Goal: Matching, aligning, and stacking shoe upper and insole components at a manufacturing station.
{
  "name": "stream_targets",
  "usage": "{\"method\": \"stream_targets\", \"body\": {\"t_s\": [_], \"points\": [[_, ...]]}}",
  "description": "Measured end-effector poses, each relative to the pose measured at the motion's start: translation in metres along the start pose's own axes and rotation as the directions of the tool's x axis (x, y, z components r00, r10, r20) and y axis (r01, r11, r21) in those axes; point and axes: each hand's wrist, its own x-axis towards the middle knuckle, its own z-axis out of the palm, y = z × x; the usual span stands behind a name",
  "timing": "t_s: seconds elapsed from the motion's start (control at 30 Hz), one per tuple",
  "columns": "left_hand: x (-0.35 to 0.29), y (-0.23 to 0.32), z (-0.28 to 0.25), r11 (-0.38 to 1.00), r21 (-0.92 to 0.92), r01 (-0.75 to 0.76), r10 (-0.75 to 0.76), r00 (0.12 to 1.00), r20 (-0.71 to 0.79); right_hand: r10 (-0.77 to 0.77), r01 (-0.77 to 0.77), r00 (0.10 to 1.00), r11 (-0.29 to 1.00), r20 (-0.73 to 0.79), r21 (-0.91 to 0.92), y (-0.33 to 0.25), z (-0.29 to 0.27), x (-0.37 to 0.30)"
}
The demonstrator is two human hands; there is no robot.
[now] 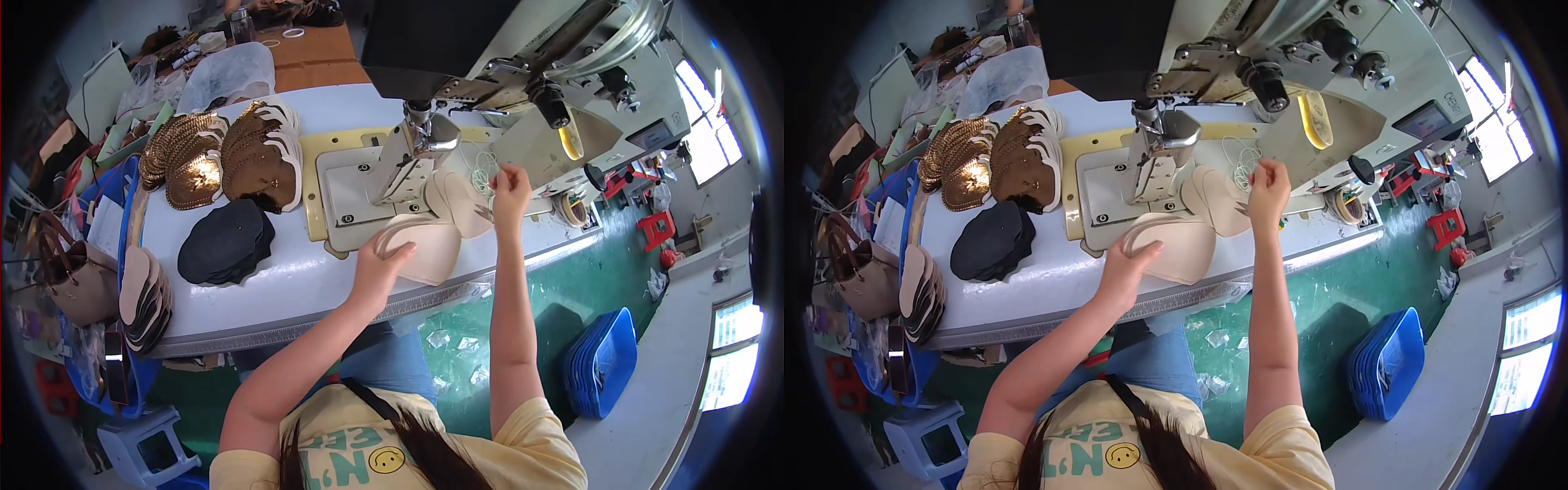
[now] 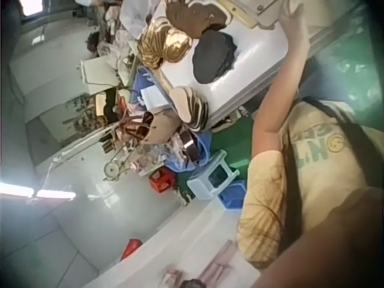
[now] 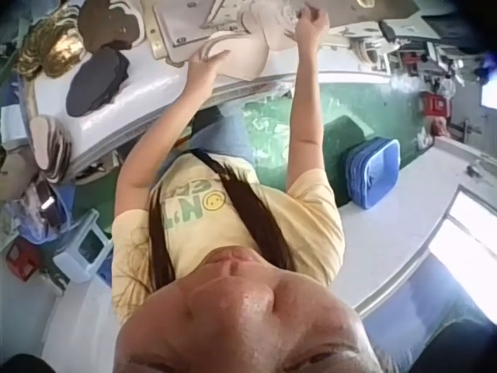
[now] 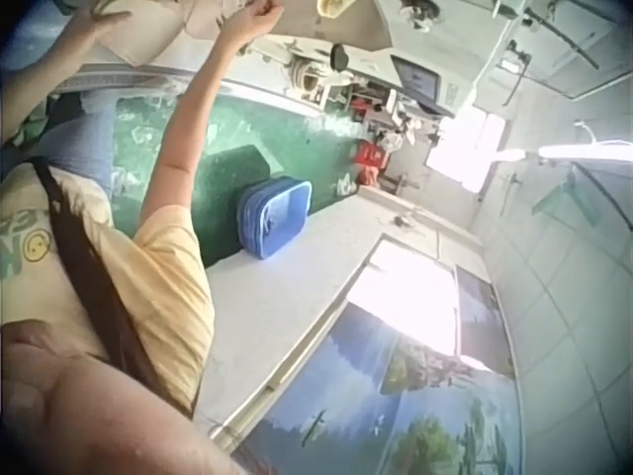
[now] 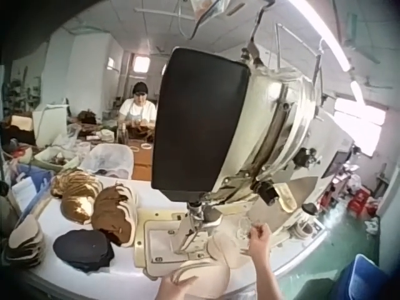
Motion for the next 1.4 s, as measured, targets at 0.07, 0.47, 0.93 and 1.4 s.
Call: {"method": "stream_targets", "body": {"t_s": [0.07, 0.47, 0.93, 1.4], "points": [[-0.008, -0.001, -0.01, 0.989, -0.147, 0.023, -0.023, 1.0, -0.001, -0.146, 0.15, 0.989, 0.95, 0.035, -0.275, -0.007, -0.007, 0.005], [-0.033, 0.032, -0.069, 0.992, -0.023, -0.124, 0.126, 0.974, 0.191, 0.04, -0.448, 0.703, 0.8, 0.71, 0.398, -0.059, 0.018, -0.138], [-0.028, 0.023, -0.075, 0.34, 0.755, -0.561, 0.543, 0.772, 0.33, -0.091, -0.097, 0.828, 0.949, 0.553, 0.301, -0.076, 0.034, -0.152], [-0.031, 0.024, -0.049, 0.871, 0.45, -0.195, 0.147, 0.979, 0.139, 0.118, -0.219, 0.905, 0.953, 0.408, 0.209, -0.091, 0.016, -0.143]]}}
